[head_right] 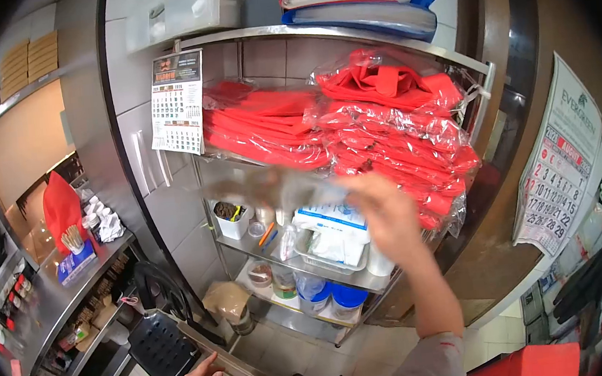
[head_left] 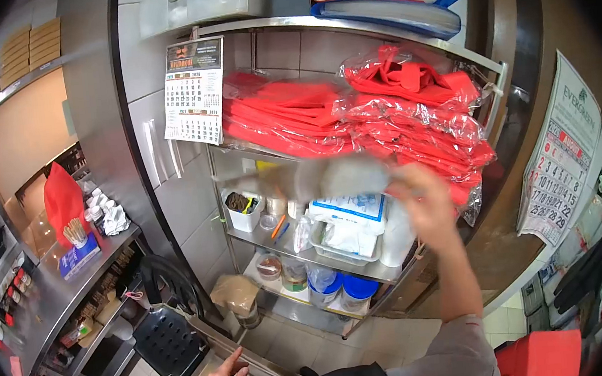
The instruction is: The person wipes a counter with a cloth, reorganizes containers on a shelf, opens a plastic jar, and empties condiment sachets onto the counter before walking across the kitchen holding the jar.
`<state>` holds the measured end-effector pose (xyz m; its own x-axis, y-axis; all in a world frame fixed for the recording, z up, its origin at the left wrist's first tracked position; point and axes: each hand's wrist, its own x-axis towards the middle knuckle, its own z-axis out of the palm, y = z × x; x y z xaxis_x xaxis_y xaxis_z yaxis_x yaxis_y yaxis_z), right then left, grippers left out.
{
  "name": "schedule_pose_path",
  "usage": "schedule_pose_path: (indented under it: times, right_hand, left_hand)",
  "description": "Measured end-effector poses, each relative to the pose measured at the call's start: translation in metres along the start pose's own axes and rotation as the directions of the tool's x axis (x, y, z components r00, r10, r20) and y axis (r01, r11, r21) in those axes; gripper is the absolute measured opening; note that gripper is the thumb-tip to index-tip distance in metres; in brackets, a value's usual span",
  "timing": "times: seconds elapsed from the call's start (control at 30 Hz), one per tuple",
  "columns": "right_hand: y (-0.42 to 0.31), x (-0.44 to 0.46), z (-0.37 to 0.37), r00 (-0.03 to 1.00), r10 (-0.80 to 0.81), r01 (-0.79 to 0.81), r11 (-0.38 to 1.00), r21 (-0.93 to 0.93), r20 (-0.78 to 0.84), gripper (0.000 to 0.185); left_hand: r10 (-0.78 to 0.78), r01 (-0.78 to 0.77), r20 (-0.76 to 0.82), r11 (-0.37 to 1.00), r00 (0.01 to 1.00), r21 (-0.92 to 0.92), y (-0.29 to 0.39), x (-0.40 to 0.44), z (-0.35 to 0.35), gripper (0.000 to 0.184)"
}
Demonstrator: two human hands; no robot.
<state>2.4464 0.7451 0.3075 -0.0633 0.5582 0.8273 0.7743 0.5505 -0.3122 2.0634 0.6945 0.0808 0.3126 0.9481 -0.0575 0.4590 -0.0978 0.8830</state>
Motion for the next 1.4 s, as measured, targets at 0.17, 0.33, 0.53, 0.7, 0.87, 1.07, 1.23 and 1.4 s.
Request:
schedule_pose_path:
  times: [0.17, 0.33, 0.53, 0.7, 0.87, 1.07, 1.23, 1.4]
  right_hand:
    - [-0.062, 0.066, -0.089, 0.615, -0.397, 0.291, 0.917, -0.272, -0.682, 0.03]
    - [-0.093, 0.204, -0.136, 0.32, -0.892, 0.149, 0.379, -0.914, -0.318, 0.025]
    - [-0.059, 0.336, -0.14, 0.944, -0.314, 0.016, 0.348, -0.937, -0.101, 0.03]
    - [-0.009, 0.373, -0.126, 0.95, -0.306, 0.179, 0.389, -0.904, 0.056, 0.028]
    - [0.008, 0.361, -0.077, 0.989, -0.141, -0.006, 0.231, -0.973, -0.04, 0.048]
    - [0.022, 0.321, -0.044, 0.775, -0.604, -0.032, 0.255, -0.966, -0.185, 0.05]
    - [-0.007, 0.159, 0.016, 0.916, -0.379, 0.399, 0.838, -0.373, 0.129, 0.032]
    - [0.023, -0.032, 0.117, 0.4, -0.371, -0.246, 0.838, 0.488, 0.838, 0.041]
  left_hand:
    - [-0.046, 0.046, -0.037, 0.999, 0.998, 0.007, -0.015, -0.019, -0.009, 0.045]
    - [-0.007, 0.009, -0.1, 1.0, 0.995, 0.023, -0.037, -0.035, -0.007, 0.045]
    - [-0.098, 0.116, -0.145, 0.986, 0.985, 0.123, -0.055, -0.051, 0.002, 0.053]
    - [-0.196, 0.229, -0.277, 0.969, 0.941, 0.093, -0.062, -0.064, 0.016, 0.053]
    - [-0.303, 0.329, -0.303, 0.944, 0.904, 0.038, -0.059, -0.073, 0.022, 0.055]
    - [-0.312, 0.355, -0.266, 0.926, 0.912, 0.128, -0.066, -0.071, 0.024, 0.055]
    - [-0.311, 0.357, -0.215, 0.908, 0.926, 0.221, -0.068, -0.057, 0.018, 0.057]
    - [-0.334, 0.382, -0.193, 0.86, 0.923, 0.338, -0.06, -0.038, 0.013, 0.06]
